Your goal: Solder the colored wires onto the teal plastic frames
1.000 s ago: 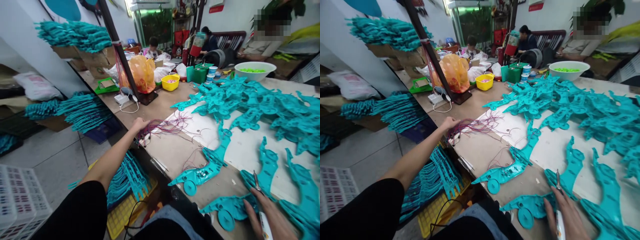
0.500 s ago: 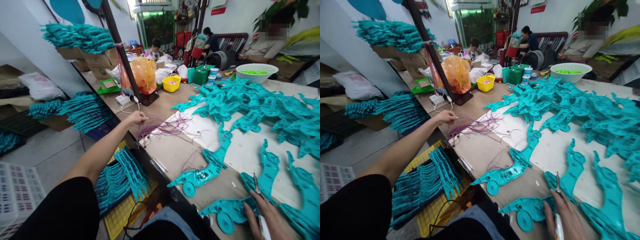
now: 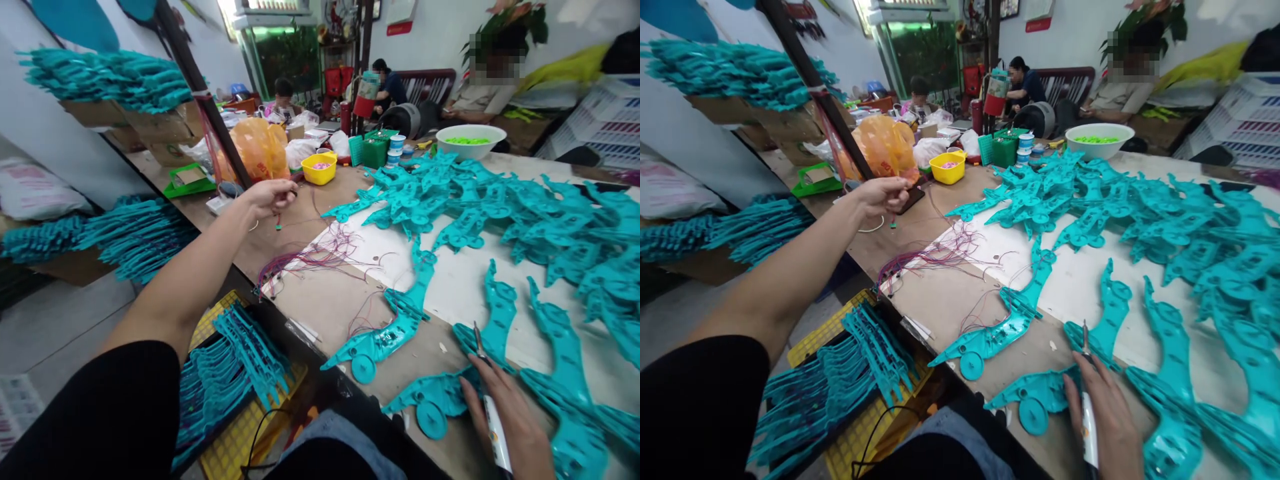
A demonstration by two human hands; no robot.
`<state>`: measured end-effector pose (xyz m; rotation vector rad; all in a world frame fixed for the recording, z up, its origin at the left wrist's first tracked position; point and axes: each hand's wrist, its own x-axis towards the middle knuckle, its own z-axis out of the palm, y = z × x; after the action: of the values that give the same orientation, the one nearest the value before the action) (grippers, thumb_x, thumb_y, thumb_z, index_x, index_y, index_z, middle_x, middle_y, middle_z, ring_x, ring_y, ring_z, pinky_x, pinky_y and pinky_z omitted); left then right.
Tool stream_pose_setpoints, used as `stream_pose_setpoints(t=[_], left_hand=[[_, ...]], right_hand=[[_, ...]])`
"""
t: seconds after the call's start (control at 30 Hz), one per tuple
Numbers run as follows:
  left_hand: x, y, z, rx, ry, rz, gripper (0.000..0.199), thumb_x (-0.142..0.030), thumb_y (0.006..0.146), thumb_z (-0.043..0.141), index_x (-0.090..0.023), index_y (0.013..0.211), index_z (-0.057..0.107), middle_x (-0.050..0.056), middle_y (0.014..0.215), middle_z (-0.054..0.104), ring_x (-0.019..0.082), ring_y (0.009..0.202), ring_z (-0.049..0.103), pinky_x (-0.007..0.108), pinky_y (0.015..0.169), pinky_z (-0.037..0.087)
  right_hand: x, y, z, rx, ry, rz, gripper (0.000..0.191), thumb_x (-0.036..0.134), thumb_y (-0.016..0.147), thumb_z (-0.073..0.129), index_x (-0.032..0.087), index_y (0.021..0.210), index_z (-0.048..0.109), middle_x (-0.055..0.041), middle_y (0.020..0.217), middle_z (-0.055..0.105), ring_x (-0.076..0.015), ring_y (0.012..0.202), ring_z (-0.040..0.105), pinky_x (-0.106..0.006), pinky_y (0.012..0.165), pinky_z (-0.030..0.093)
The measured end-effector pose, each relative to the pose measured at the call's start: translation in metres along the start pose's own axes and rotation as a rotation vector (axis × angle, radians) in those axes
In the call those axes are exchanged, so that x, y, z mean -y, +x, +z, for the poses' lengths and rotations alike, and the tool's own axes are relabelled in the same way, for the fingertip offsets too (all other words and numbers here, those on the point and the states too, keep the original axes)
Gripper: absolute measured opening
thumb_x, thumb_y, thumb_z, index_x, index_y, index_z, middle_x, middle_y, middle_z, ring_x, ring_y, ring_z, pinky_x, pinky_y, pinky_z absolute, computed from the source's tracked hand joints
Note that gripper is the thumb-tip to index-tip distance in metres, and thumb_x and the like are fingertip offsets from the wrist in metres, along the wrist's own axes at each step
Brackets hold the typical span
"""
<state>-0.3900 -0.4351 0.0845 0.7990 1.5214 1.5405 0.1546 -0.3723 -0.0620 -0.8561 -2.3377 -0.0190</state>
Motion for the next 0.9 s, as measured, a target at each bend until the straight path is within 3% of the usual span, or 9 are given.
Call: stream_pose_setpoints(t=[0.13, 0.27, 0.5, 0.6, 0.7, 0.8, 0.9], left_hand=[[-0.033, 0.006, 0.031, 0.025, -0.023, 0.168, 0.008, -0.021, 0.088, 0.056, -0.016, 0.082, 0.056, -0.005, 0.051, 0.052, 0.005, 0.039, 0.025, 0.021, 0.042, 0.009], [-0.06, 0.009, 0.046, 0.012, 0.044, 0.305, 0.009, -0.022, 0.093, 0.051, -0.02, 0.086, 0.055, -0.006, 0.052, 0.054, 0.008, 0.044, 0.024, 0.024, 0.047, 0.009], [-0.084, 0.01, 0.074, -0.231, 0.268, 0.34, 0.017, -0.018, 0.094, 0.05, -0.02, 0.078, 0.054, -0.008, 0.046, 0.051, 0.009, 0.046, 0.028, 0.025, 0.045, 0.013], [-0.094, -0.01, 0.095, -0.133, 0.27, 0.439, 0.017, -0.015, 0.096, 0.045, -0.015, 0.084, 0.057, -0.006, 0.049, 0.054, 0.005, 0.043, 0.033, 0.021, 0.043, 0.018], [-0.094, -0.041, 0.125, 0.046, 0.277, 0.441, 0.015, -0.011, 0.096, 0.045, -0.01, 0.087, 0.056, -0.005, 0.052, 0.057, 0.002, 0.042, 0.038, 0.015, 0.045, 0.024], [-0.078, -0.076, 0.164, 0.245, 0.22, 0.379, 0.01, -0.016, 0.093, 0.053, -0.01, 0.086, 0.057, -0.002, 0.056, 0.057, 0.002, 0.041, 0.041, 0.015, 0.042, 0.025], [-0.053, -0.11, 0.204, 0.394, 0.081, 0.316, 0.013, -0.024, 0.086, 0.064, -0.012, 0.085, 0.058, 0.0, 0.058, 0.057, 0.005, 0.044, 0.045, 0.018, 0.042, 0.026]], right_hand=[[-0.002, -0.003, -0.001, 0.003, -0.012, -0.049, 0.046, 0.039, 0.093, 0.048, 0.019, 0.135, 0.05, -0.012, 0.126, 0.061, -0.0273, 0.113, 0.061, -0.04, 0.096, 0.051], [-0.001, -0.004, -0.001, -0.008, -0.048, -0.049, 0.043, 0.037, 0.094, 0.047, 0.018, 0.131, 0.052, -0.0118, 0.121, 0.063, -0.0265, 0.114, 0.061, -0.039, 0.096, 0.051], [-0.002, -0.007, -0.001, 0.005, -0.033, -0.027, 0.041, 0.037, 0.094, 0.047, 0.015, 0.128, 0.054, -0.013, 0.122, 0.063, -0.0262, 0.115, 0.061, -0.038, 0.096, 0.051], [0.002, -0.007, -0.006, -0.017, 0.005, 0.027, 0.043, 0.041, 0.094, 0.048, 0.017, 0.128, 0.055, -0.0126, 0.124, 0.063, -0.0269, 0.113, 0.062, -0.039, 0.095, 0.052], [0.012, 0.002, -0.026, -0.107, 0.043, 0.144, 0.039, 0.039, 0.094, 0.05, 0.021, 0.127, 0.057, -0.0093, 0.124, 0.064, -0.0259, 0.11, 0.064, -0.037, 0.095, 0.052], [0.031, 0.026, -0.059, -0.265, 0.096, 0.243, 0.033, 0.033, 0.094, 0.051, 0.026, 0.125, 0.057, -0.006, 0.116, 0.068, -0.0229, 0.106, 0.066, -0.032, 0.092, 0.054], [0.051, 0.062, -0.088, -0.385, 0.251, 0.234, 0.029, 0.035, 0.092, 0.054, 0.027, 0.12, 0.058, -0.0074, 0.118, 0.067, -0.0238, 0.112, 0.063, -0.036, 0.096, 0.052]])
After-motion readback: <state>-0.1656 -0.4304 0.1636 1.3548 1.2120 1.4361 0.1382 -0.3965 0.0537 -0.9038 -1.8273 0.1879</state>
